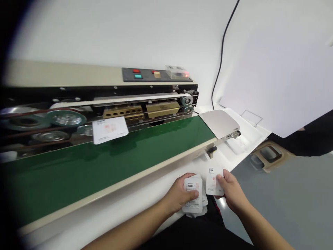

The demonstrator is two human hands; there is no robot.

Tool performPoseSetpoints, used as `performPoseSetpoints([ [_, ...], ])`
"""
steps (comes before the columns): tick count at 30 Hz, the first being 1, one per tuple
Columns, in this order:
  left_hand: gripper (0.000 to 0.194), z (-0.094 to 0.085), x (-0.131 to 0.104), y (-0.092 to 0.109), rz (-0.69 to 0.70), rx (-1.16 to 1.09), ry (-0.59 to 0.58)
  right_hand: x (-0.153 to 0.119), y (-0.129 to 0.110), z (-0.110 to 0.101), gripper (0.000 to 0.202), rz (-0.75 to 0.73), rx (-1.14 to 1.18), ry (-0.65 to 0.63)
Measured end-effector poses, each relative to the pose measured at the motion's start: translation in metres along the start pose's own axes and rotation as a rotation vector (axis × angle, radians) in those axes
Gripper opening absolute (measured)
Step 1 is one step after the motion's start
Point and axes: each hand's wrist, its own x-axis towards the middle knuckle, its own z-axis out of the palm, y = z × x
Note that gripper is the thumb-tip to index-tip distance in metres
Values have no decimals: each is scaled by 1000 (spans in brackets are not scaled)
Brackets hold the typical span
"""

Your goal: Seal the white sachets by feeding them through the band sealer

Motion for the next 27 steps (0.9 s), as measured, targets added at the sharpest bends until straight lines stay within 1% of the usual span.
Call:
performPoseSetpoints([
  [3,59,1,0,0,-25,7,13,0,-29,-9,47,-136,-52,77],
  [7,59,1,2,-4,-15,-39,6,7,-85,-15,47,-278,-55,74],
  [10,63,2,3,-5,-20,-40,18,28,-123,-9,46,-361,-78,41],
  [13,64,4,2,-4,-37,-12,63,61,-149,8,38,-412,-116,-52],
  [15,62,4,1,-4,-42,-10,76,86,-160,21,29,-385,-141,-78],
  [18,59,2,1,-6,-48,-11,87,119,-169,42,14,-272,-170,-32],
  [19,59,1,1,-7,-52,-2,90,126,-171,48,12,-243,-181,-21],
  [23,66,-6,7,-11,-82,55,91,144,-176,67,19,-208,-206,-19],
  [27,73,-10,11,-14,-96,83,77,151,-177,75,23,-173,-233,-7],
])
